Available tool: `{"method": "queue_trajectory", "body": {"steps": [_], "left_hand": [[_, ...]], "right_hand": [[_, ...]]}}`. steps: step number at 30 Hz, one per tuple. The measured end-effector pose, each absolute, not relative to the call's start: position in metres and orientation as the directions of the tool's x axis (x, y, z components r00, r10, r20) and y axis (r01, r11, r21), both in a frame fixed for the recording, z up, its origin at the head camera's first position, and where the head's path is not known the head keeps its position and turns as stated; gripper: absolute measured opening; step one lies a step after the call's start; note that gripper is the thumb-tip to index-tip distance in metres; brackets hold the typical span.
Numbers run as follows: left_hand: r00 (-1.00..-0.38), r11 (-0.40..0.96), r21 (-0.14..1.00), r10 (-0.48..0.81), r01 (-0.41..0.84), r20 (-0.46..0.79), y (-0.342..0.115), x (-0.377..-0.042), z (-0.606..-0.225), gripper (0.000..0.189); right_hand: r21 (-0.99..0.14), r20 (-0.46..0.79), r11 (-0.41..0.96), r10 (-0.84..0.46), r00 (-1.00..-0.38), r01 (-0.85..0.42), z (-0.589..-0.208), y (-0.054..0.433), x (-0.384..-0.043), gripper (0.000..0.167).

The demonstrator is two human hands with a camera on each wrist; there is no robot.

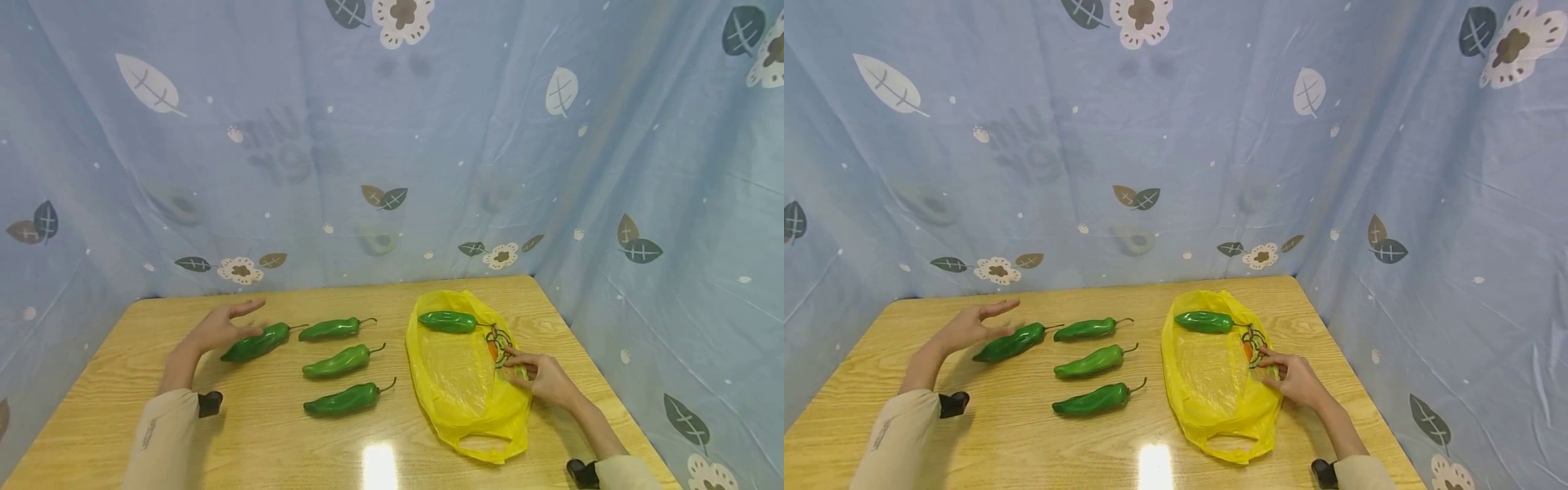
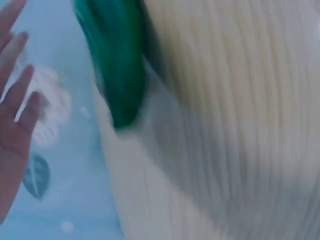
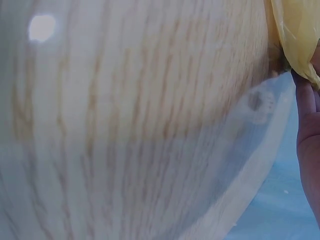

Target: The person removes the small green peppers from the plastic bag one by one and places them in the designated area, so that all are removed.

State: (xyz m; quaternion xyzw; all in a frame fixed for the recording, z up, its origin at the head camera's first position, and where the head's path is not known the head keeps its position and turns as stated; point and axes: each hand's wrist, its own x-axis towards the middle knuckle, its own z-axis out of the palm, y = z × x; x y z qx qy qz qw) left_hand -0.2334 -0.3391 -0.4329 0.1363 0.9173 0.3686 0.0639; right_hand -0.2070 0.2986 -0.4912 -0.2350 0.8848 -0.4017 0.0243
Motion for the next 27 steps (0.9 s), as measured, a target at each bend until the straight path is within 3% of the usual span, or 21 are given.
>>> {"method": "queue_trajectory", "body": {"steps": [8, 21, 27], "left_hand": [[-0.922, 0.411, 0.854, 0.343, 0.319, 0.180, -0.288, -0.233, -0.416, 0.052], [-0.896, 0.281, 0.921, 0.424, 0.270, 0.134, -0.216, -0.206, -0.408, 0.053], [-0.873, 0.239, 0.930, 0.467, 0.277, 0.140, -0.201, -0.193, -0.405, 0.052]], "right_hand": [[-0.718, 0.133, 0.583, -0.423, -0.896, -0.382, -0.497, 0.300, -0.208, 0.027], [-0.745, 0.152, 0.545, -0.423, -0.893, -0.385, -0.497, 0.302, -0.206, 0.027], [-0.702, 0.154, 0.595, -0.410, -0.899, -0.392, -0.495, 0.297, -0.207, 0.027]]}}
